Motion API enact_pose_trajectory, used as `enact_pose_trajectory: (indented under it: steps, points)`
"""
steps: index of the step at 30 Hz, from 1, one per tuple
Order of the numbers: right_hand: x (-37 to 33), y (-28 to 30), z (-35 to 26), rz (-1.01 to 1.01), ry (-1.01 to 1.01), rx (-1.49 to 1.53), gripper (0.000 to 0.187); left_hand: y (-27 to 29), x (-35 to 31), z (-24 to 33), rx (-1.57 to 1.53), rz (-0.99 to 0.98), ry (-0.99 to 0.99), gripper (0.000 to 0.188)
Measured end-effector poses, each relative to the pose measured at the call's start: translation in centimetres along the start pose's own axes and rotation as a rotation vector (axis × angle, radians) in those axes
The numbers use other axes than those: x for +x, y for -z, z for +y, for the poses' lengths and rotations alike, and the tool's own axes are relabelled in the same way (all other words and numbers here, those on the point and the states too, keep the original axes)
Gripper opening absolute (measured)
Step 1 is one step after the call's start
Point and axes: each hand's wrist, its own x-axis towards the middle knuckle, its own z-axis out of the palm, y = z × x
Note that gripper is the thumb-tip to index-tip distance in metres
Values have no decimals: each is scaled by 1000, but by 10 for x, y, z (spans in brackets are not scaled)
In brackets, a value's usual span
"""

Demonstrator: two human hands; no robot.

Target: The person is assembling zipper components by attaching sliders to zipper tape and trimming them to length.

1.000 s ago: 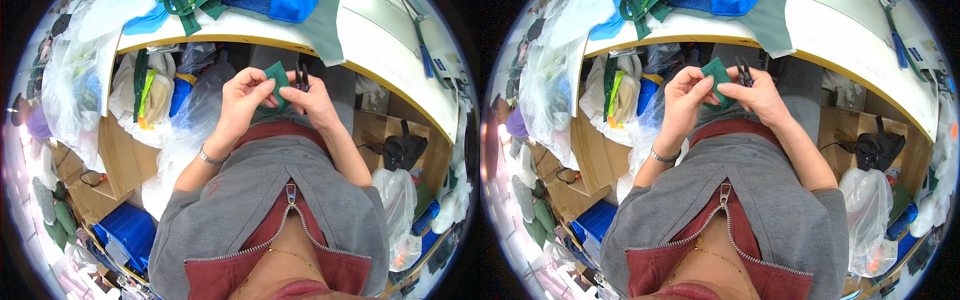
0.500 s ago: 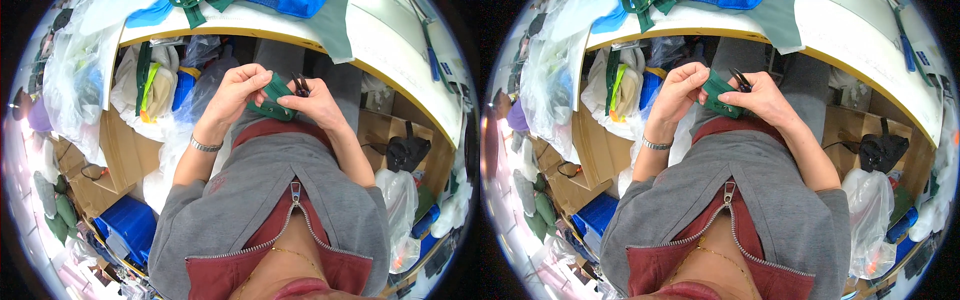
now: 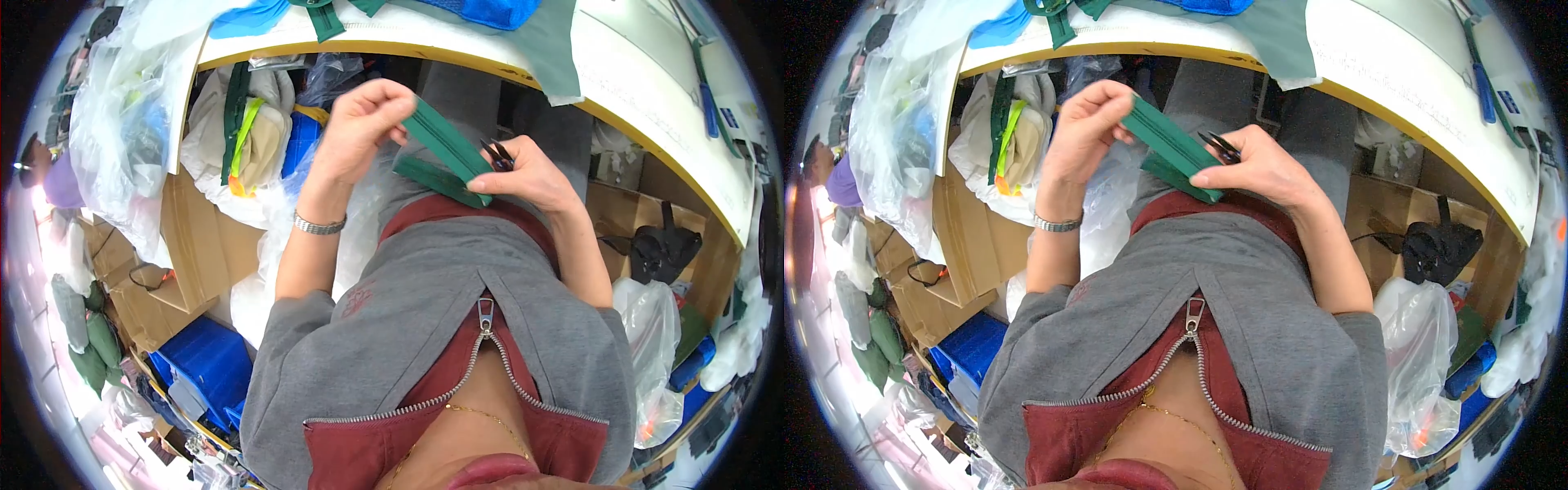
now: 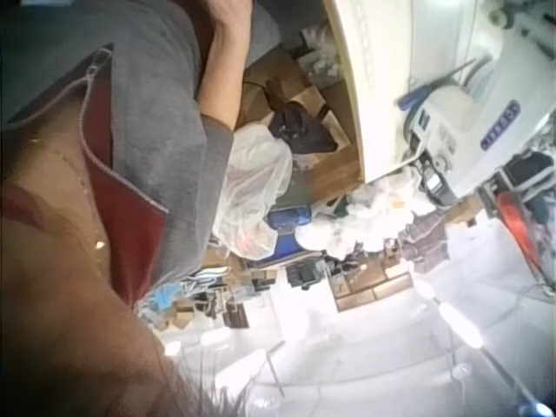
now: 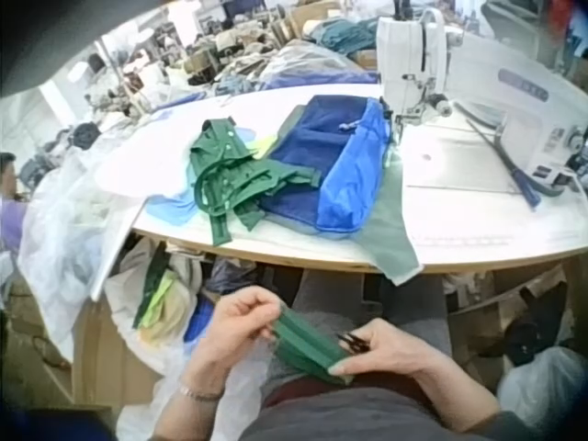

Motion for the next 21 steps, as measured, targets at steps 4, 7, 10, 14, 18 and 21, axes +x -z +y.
enact_pose_trajectory:
  steps: [4, 7, 10, 14, 18, 21]
  points:
    - [-14, 26, 10, -68, -68, -89, 22, 43, 3, 8, -68, 131, -161, 9]
    - [-19, 33, 13, -93, -57, -141, 24, 48, -4, 17, 43, 191, -146, 9]
    - [-17, 38, 15, -127, 13, -295, 31, 60, -6, 22, 26, 239, -181, 9]
    - [-18, 49, 29, -116, -45, -326, 28, 80, -11, 33, 29, 299, -258, 10]
    - [-27, 57, 35, 9, -58, -256, 21, 99, -16, 36, 5, 313, -274, 11]
    - [-34, 54, 25, 165, -116, -153, 14, 110, -23, 34, -9, 343, -278, 11]
